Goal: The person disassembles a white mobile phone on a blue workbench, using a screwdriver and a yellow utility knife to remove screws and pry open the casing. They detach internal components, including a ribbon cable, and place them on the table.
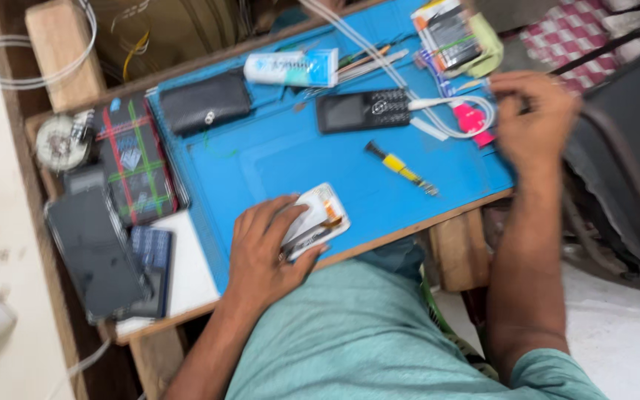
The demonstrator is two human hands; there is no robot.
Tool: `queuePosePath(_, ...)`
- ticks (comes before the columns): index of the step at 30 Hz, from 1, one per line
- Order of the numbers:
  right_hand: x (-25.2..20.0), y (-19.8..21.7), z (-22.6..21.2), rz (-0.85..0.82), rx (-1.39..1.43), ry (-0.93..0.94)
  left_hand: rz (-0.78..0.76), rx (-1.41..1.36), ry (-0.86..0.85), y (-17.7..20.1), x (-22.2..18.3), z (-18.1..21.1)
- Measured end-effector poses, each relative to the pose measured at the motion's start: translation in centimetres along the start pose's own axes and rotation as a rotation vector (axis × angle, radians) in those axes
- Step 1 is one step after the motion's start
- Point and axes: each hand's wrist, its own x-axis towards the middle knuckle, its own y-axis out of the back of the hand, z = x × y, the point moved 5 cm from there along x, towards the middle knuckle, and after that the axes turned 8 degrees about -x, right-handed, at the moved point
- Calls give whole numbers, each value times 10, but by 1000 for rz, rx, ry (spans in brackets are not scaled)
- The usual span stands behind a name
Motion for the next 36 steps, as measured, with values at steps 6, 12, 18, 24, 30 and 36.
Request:
queuePosePath(6,-8,10,-80,60,41,21,21,12,11,4,-10,-6)
queuePosePath(12,-29,-64,-190,-524,265,103,4,38,0,4,-9,-5)
queuePosePath(18,-26,-66,-209,-590,329,189,24,80,15,0,-15,-10)
queuePosePath(24,-34,-80,-206,-579,393,194,41,82,49,2,-14,-11)
queuePosePath(30,-44,-87,-182,-590,410,-1,65,11,128,4,-9,-16)
queuePosePath(36,-46,-93,-168,-623,530,-183,140,20,177,6,-7,-21)
